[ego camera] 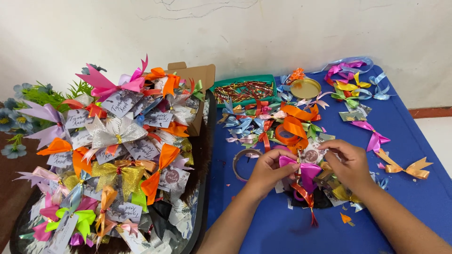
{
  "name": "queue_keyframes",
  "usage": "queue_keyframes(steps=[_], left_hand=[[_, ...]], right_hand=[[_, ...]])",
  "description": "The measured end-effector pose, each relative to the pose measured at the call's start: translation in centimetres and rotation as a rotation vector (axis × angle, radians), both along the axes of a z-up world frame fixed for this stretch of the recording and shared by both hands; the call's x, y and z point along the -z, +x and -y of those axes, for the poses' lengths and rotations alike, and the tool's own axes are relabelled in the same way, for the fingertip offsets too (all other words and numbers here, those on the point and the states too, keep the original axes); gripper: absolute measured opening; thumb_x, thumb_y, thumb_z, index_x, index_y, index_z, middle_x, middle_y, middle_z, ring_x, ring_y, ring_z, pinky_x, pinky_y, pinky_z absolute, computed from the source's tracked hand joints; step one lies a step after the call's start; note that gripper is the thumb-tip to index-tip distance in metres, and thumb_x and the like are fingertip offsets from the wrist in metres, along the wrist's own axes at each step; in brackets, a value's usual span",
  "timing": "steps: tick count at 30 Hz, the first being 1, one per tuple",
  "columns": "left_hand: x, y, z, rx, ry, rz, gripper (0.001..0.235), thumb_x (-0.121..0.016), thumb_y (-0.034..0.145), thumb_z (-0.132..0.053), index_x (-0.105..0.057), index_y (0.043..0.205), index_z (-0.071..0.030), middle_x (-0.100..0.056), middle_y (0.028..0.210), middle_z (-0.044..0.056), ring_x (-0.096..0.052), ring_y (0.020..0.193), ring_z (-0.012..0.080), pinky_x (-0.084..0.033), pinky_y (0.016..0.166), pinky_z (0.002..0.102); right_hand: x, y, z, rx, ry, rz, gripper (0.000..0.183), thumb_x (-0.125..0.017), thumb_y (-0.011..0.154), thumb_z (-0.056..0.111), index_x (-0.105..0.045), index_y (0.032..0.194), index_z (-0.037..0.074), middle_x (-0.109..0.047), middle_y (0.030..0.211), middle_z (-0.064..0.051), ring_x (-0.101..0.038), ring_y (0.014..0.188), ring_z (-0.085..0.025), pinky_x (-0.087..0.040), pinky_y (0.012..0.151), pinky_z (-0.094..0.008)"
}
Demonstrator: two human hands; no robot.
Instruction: Making decorative ribbon bows by cutting and tying ribbons
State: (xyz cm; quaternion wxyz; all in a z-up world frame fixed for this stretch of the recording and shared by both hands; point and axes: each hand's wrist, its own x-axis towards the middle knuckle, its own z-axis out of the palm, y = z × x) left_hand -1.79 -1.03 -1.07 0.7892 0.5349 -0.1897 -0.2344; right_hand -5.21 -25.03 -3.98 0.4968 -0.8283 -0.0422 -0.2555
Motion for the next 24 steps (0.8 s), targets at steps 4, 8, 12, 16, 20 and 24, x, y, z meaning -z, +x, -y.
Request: queue_keyframes(steps=[4,8,12,16,20,24], left_hand=[[-0.1,-0.2,0.4,-0.042,0.034,-0.007,0.023,-0.081,0.086,-0.009,-0.069,0.106,-0.006,-0.072,0.085,0.008,-0.07,0.07,0.0135,-0.062,0.067,0.024],[1.0,-0.1,1.1,-0.112,-0.024,0.068,0.034,-0.084,0.081,-0.002,-0.071,0.111,0.002,-0.071,0.087,0.013,-0.071,0.064,0.0118,-0.059,0.056,0.021],[0.9,-0.2,1.2,-0.13,0.001,0.08,0.039,-0.084,0.082,-0.003,-0.067,0.117,0.002,-0.07,0.09,0.013,-0.069,0.062,0.0112,-0.059,0.056,0.02],[1.5,-0.1,1.0,-0.14,0.034,0.026,0.051,-0.086,0.081,-0.007,-0.063,0.126,0.0,-0.07,0.09,0.015,-0.068,0.059,0.0133,-0.059,0.053,0.021],[1.0,-0.2,0.9,-0.134,0.062,0.03,0.059,-0.087,0.08,-0.009,-0.056,0.13,-0.001,-0.07,0.089,0.014,-0.066,0.053,0.0127,-0.056,0.048,0.02],[2.3,0.3,1.1,-0.147,0.095,0.036,0.064,-0.086,0.08,-0.009,-0.051,0.133,-0.003,-0.069,0.086,0.013,-0.063,0.048,0.0115,-0.053,0.043,0.018]], right_hand=[[-0.5,-0.2,-0.1,-0.182,0.054,0.03,0.02,-0.065,0.092,0.008,-0.075,0.109,0.01,-0.077,0.094,-0.001,-0.05,0.055,-0.004,-0.038,0.054,-0.02],[-1.9,-0.5,-1.9,-0.195,0.231,-0.016,0.025,-0.072,0.084,-0.005,-0.076,0.108,0.0,-0.081,0.099,-0.017,-0.074,0.1,-0.022,-0.059,0.083,-0.039],[-2.1,-0.6,-2.8,-0.135,0.251,-0.073,0.03,-0.074,0.082,-0.007,-0.074,0.111,0.001,-0.081,0.095,-0.018,-0.076,0.086,-0.02,-0.061,0.075,-0.039],[-2.4,-0.6,-2.8,-0.139,0.213,-0.05,0.037,-0.075,0.082,-0.004,-0.073,0.118,0.003,-0.08,0.095,-0.018,-0.077,0.087,-0.021,-0.061,0.079,-0.04],[-2.4,-0.8,-3.1,-0.124,0.143,-0.022,0.04,-0.075,0.082,-0.004,-0.072,0.121,0.003,-0.08,0.094,-0.021,-0.077,0.092,-0.029,-0.06,0.079,-0.042],[-3.2,-1.3,-4.0,-0.116,0.074,-0.004,0.037,-0.076,0.082,-0.004,-0.071,0.118,0.0,-0.079,0.093,-0.023,-0.077,0.092,-0.031,-0.06,0.079,-0.044]])
